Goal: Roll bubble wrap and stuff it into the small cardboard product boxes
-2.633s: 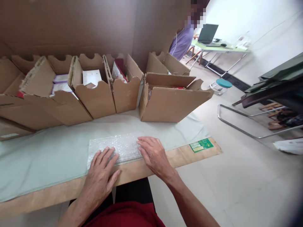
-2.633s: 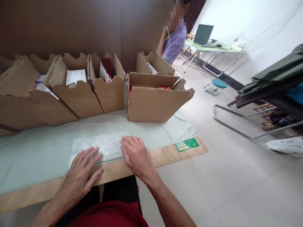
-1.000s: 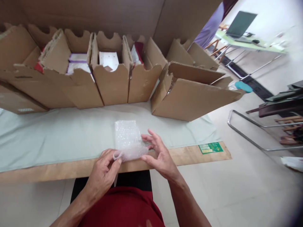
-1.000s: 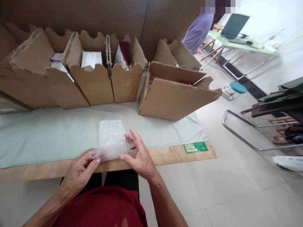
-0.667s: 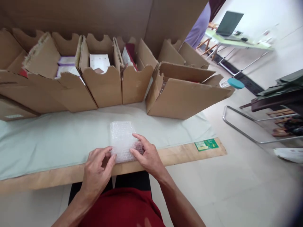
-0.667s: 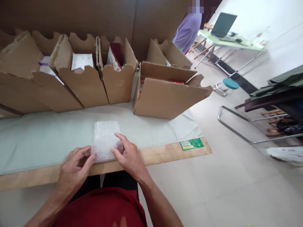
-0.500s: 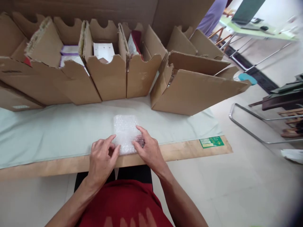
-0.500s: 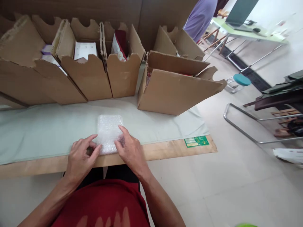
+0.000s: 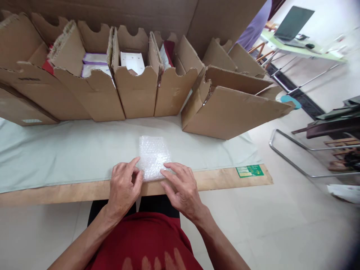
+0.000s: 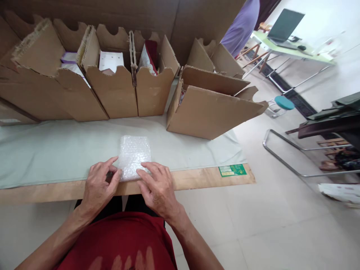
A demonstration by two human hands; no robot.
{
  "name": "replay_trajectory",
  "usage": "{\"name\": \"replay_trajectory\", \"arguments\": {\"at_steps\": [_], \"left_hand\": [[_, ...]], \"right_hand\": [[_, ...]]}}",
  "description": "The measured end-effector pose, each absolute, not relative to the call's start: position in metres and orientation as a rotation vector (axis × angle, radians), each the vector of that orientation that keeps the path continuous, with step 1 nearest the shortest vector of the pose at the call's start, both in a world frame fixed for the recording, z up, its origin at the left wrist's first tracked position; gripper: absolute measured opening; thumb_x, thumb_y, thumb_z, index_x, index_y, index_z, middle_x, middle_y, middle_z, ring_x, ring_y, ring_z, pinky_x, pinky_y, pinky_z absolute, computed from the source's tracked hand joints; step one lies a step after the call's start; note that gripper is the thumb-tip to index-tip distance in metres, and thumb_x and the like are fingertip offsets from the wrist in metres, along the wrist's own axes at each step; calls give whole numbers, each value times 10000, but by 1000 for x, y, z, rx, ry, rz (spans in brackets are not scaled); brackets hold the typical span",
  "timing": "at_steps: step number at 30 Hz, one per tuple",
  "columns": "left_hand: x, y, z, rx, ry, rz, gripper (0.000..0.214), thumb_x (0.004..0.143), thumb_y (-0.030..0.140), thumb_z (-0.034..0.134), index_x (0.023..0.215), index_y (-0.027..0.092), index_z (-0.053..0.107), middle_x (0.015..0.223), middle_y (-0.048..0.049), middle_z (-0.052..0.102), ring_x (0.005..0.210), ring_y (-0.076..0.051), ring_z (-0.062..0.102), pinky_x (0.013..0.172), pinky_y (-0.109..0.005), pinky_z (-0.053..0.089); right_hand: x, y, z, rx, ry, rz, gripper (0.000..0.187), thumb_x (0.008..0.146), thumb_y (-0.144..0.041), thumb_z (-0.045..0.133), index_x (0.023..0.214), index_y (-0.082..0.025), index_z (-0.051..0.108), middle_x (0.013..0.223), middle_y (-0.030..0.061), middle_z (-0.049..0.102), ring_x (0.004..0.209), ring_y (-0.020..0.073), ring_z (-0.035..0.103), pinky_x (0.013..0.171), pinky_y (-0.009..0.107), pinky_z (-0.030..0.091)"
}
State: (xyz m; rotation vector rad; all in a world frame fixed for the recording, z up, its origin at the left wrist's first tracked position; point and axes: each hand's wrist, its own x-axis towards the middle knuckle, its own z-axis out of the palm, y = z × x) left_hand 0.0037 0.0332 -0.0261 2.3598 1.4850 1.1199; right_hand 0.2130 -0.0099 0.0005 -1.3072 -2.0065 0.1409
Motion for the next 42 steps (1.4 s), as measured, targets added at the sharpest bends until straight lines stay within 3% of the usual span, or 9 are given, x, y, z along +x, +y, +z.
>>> {"name": "replay_trajectory", "arguments": {"at_steps": [7, 11, 13, 19, 27, 31, 34, 39, 42], "left_hand": [[5, 33, -23, 2383, 1539, 1050, 298, 976, 177, 575, 1273, 179, 586, 825, -27, 678, 798, -214, 629, 848, -391, 508], [0, 28, -10, 2495, 1371, 1052, 327, 915, 254, 676, 1232, 188, 632, 1336, -192, 634, 1250, -344, 604, 1034, -517, 490], [-4, 26, -4, 2540, 1211, 1011, 309, 887, 230, 701, 1191, 212, 652, 1425, -172, 611, 1372, -368, 534, 1123, -566, 422], [-8, 33, -4, 2276, 1258, 1021, 93, 948, 202, 610, 969, 213, 700, 923, -43, 773, 945, -228, 706, 879, -383, 524], [8, 64, -18, 2120, 1569, 870, 252, 926, 326, 587, 1082, 199, 739, 688, 10, 680, 633, -168, 606, 712, -315, 510], [12, 65, -14, 2048, 1588, 949, 275, 924, 360, 588, 1072, 172, 724, 813, -25, 678, 631, -147, 584, 669, -300, 517], [8, 51, -5, 1792, 1567, 1067, 347, 920, 429, 622, 1140, 171, 694, 1033, -85, 699, 770, -167, 657, 625, -275, 546], [4, 22, 4, 1263, 1378, 1050, 545, 894, 476, 681, 1333, 164, 600, 1288, -150, 705, 1116, -254, 723, 953, -390, 611], [11, 19, 2, 1078, 1312, 983, 698, 838, 485, 735, 1416, 145, 540, 1336, -173, 697, 1191, -291, 707, 1016, -414, 593]], "right_hand": [[211, 2, -15, -1405, -2253, 233, 323, 981, -129, 559, 1285, -203, 636, 1413, 130, 655, 1352, 319, 551, 1030, 511, 451], [217, 9, -10, -1363, -2256, 272, 308, 1021, -107, 502, 1256, -220, 665, 1345, 106, 703, 1275, 290, 606, 1021, 497, 451], [221, 13, -2, -1317, -2237, 355, 273, 1022, -119, 517, 1223, -204, 681, 1245, 102, 743, 1172, 270, 653, 996, 471, 465], [223, 29, 12, -1393, -2117, 595, 191, 1023, -249, 590, 1162, -204, 714, 1075, 62, 796, 931, 231, 719, 916, 401, 505], [212, 14, 1, -1508, -2042, 115, 275, 985, -229, 581, 1249, -216, 657, 1256, 134, 696, 1143, 307, 616, 959, 474, 471], [209, 16, -6, -1441, -2262, 217, 327, 967, -183, 609, 1291, -218, 638, 1355, 129, 665, 1236, 320, 582, 993, 481, 466], [208, 27, -10, -1471, -2153, 280, 275, 1013, -181, 560, 1263, -220, 669, 1223, 109, 738, 1111, 287, 652, 940, 451, 488], [204, 26, -3, -1462, -1775, 525, 249, 1034, -261, 549, 1228, -250, 705, 1151, 78, 775, 1023, 244, 699, 935, 416, 514], [198, 12, 5, -1447, -1672, 722, 222, 1009, -280, 582, 1175, -252, 726, 1125, 61, 781, 1016, 234, 691, 945, 399, 514]]}}
